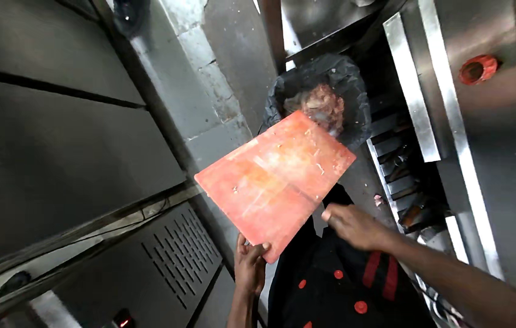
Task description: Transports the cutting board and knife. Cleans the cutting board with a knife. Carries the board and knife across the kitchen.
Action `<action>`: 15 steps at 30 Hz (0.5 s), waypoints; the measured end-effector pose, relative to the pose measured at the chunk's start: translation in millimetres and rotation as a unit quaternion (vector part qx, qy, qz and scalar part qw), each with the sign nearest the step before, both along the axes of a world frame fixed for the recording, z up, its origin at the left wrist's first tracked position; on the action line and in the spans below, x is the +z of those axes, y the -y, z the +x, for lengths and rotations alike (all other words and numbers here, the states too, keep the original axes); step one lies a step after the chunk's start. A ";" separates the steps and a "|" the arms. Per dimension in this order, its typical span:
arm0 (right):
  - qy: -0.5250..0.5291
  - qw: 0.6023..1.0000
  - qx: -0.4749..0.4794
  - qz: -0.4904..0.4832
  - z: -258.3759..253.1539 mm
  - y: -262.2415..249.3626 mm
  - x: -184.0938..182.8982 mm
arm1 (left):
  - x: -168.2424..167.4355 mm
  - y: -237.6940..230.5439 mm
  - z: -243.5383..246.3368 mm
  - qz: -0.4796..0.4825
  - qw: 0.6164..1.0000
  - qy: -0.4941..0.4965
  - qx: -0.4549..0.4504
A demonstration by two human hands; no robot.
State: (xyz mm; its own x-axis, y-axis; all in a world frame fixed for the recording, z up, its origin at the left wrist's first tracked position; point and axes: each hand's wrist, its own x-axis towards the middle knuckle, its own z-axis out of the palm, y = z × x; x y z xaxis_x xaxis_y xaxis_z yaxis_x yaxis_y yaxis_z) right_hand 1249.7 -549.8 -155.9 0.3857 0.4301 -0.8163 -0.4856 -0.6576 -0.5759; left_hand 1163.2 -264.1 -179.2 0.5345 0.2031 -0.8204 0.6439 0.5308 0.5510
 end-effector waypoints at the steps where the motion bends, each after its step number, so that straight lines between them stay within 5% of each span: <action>1: 0.010 0.999 0.027 0.035 -7.0 -6.4 7.4 | -1.0 -0.1 -0.4 0.000 1.000 0.003 0.002; 7: -0.034 0.995 0.078 0.047 -21.1 35.5 -27.3 | -4.1 -2.7 -2.4 0.021 1.000 0.002 -0.003; 10: -0.103 0.993 -0.027 -0.055 7.6 85.0 -71.3 | -8.7 -4.7 -8.2 0.024 1.000 0.005 0.002; 15: -0.075 0.969 -0.189 -0.138 52.2 123.1 -137.0 | -10.5 -6.4 -6.3 0.030 1.000 0.004 -0.004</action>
